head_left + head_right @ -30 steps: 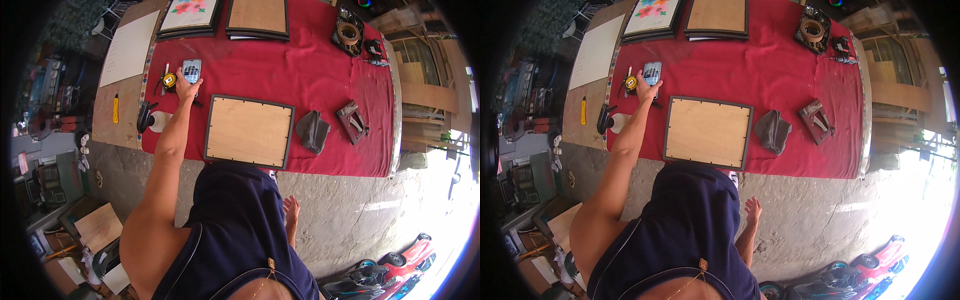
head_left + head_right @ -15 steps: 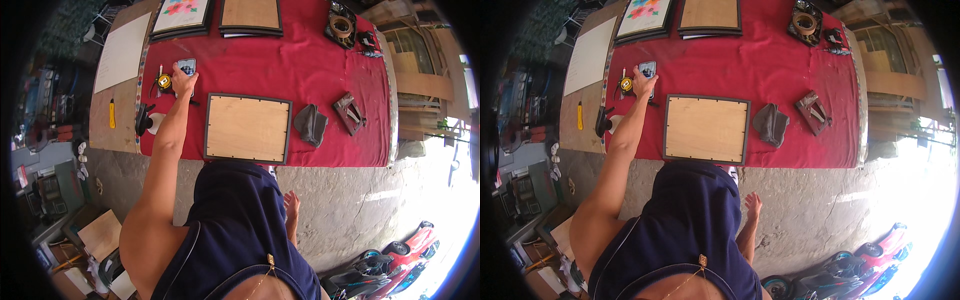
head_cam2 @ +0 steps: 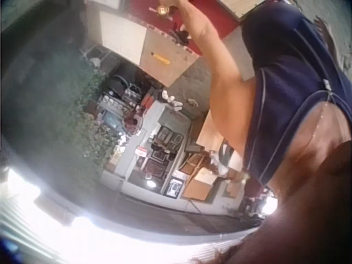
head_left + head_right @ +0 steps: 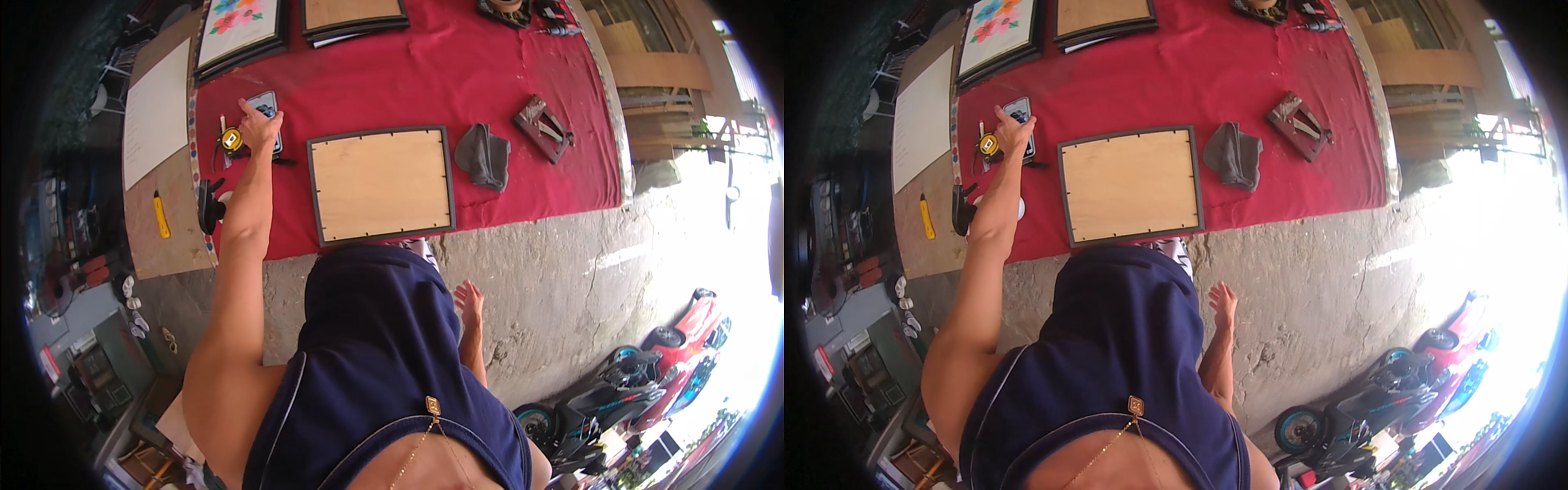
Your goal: The person assembles a picture frame by securing a floral artwork into a black frame using a staple gun. They then apply masking tape to the back of the frame to cover the staples and secure the backing board.
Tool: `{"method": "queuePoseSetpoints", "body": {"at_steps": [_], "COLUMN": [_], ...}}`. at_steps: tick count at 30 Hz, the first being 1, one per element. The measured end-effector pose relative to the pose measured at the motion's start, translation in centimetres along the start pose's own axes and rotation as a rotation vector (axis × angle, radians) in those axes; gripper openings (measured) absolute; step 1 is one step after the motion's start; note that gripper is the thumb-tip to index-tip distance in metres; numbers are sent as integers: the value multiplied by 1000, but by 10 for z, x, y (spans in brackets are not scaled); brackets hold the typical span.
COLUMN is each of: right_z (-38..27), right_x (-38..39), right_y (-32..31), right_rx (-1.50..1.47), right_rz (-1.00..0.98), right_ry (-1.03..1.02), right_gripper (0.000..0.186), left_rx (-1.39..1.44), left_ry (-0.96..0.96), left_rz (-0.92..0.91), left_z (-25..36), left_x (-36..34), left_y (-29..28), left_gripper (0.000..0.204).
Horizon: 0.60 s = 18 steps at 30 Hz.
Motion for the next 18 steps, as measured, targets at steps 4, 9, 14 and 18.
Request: {"method": "queuePoseSetpoints", "body": {"at_steps": [4, 9, 14, 18], "right_z": [-36, -154, -225, -230], "right_x": [22, 105, 149, 126], "right_y": [11, 62, 125, 142], "right_rx": [-27, -71, 259, 391], "right_rz": [99, 125, 233, 280], "right_ry": [-190, -654, -902, -885], "right_gripper": [43, 31, 35, 43], "left_rx": [74, 488, 601, 761], "left_ry": [380, 446, 338, 363], "left_rz": [376, 189, -149, -462], "left_z": [37, 56, 42, 21], "left_x": [32, 144, 228, 260], "left_y": [-14, 5, 15, 6], "left_gripper": [97, 85, 85, 47]}}
Point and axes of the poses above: each hand's wrist, its own x-axis away from the middle knuckle, its own y-axis out of the palm, z = x × y, the point moved 10 cm from there along -x, towards the middle knuckle, and after that the axes turned 15 degrees about y, right-handed, at the moved point
